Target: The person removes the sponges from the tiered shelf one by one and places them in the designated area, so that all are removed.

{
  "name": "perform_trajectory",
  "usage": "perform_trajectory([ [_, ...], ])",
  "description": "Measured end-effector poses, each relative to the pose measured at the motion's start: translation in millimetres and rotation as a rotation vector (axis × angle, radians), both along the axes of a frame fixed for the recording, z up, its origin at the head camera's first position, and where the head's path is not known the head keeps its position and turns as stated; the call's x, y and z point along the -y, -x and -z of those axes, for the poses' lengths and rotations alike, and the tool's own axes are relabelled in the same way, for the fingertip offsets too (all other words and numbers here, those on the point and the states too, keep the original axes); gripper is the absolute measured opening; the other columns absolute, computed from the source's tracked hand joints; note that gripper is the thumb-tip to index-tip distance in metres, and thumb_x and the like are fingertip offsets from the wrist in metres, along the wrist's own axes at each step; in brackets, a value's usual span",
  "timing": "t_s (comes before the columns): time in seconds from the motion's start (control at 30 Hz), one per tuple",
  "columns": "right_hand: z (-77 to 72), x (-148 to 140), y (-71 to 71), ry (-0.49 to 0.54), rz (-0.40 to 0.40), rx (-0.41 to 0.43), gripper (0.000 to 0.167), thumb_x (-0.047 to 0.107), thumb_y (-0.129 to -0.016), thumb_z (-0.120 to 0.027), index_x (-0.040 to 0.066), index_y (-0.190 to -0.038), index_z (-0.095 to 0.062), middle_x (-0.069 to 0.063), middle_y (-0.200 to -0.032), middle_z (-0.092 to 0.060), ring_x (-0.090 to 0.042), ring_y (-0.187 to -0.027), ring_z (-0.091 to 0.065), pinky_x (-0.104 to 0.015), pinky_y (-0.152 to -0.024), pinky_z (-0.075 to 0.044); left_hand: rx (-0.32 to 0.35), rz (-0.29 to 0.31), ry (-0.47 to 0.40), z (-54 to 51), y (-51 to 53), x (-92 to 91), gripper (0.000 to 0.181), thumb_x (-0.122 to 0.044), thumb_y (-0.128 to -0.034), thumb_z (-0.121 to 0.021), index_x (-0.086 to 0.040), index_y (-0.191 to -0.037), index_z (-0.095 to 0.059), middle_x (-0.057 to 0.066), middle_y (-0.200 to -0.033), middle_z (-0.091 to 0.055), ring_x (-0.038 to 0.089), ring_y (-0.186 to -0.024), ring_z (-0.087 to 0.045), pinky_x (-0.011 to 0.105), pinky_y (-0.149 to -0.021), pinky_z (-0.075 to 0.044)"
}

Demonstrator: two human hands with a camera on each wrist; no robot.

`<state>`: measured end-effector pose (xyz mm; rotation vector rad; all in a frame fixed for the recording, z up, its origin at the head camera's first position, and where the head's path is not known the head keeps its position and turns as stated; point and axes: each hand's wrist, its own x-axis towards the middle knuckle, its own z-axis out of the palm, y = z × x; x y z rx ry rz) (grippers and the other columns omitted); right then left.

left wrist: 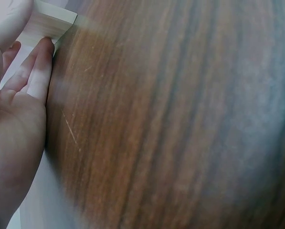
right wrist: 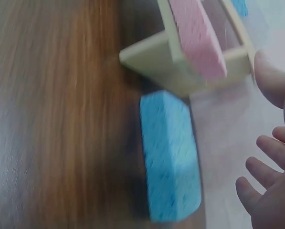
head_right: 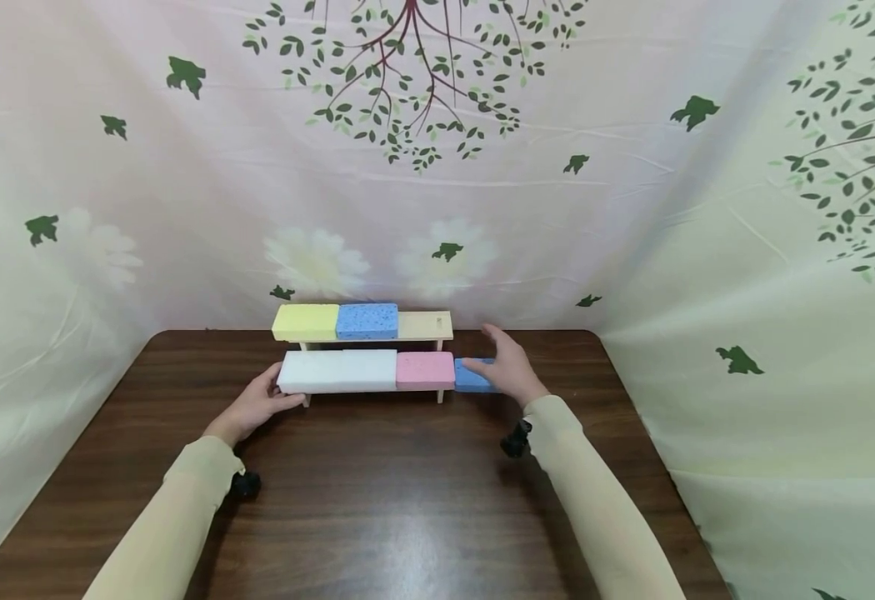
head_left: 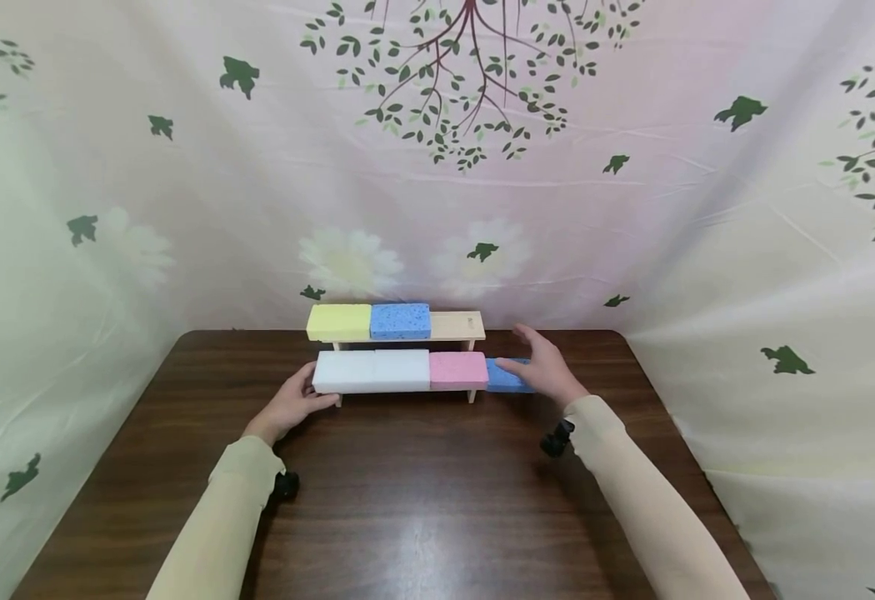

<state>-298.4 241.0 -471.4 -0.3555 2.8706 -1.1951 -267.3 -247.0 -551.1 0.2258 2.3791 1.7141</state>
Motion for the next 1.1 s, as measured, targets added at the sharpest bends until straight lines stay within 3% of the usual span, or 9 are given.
perform_trajectory([
  [0.2,-16.8,22,1.5,-0.010,-0.037,-0.047,0.092,0.044,-0.094,-0.080,0.005,-0.163,-0.034,-0.017,-0.164,-0.042,-0.039,-0.150,-0.038,-0.060,-0.119,-0.035,-0.003,0.004,-0.005,-1.4,-2.1,-0.9,0.087,-0.020,-0.0943,-0.082,-0.008,-0.163,-0.031,0.021,-0.155,-0.048,0.036,-0.135,-0.053,0.038,-0.107,-0.049],
  [0.43,-32.5,43,5.8,0.015,-0.058,-0.079,0.092,0.042,-0.093,-0.082,0.005,-0.163,-0.034,-0.016,-0.165,-0.040,-0.037,-0.152,-0.037,-0.060,-0.120,-0.035,0.001,0.009,-0.007,-2.6,-3.2,-1.0,0.088,-0.021,-0.0948,-0.082,-0.007,-0.164,-0.029,0.022,-0.156,-0.047,0.037,-0.135,-0.053,0.041,-0.107,-0.048],
  [0.8,-37.1,75,17.8,0.016,-0.132,-0.055,0.093,0.039,-0.093,-0.083,0.006,-0.164,-0.032,-0.013,-0.166,-0.040,-0.035,-0.149,-0.042,-0.056,-0.116,-0.042,0.014,0.003,0.001,-2.2,-1.8,0.0,0.089,-0.023,-0.0947,-0.082,-0.008,-0.164,-0.028,0.022,-0.155,-0.047,0.036,-0.133,-0.054,0.043,-0.108,-0.048],
  [1.1,-39.2,91,22.7,0.008,-0.149,-0.030,0.094,0.039,-0.093,-0.083,0.006,-0.164,-0.032,-0.011,-0.167,-0.038,-0.032,-0.153,-0.036,-0.053,-0.122,-0.034,0.004,0.001,-0.001,-0.9,-1.0,0.8,0.089,-0.023,-0.0937,-0.083,-0.008,-0.163,-0.030,0.021,-0.154,-0.048,0.036,-0.132,-0.054,0.043,-0.108,-0.048],
])
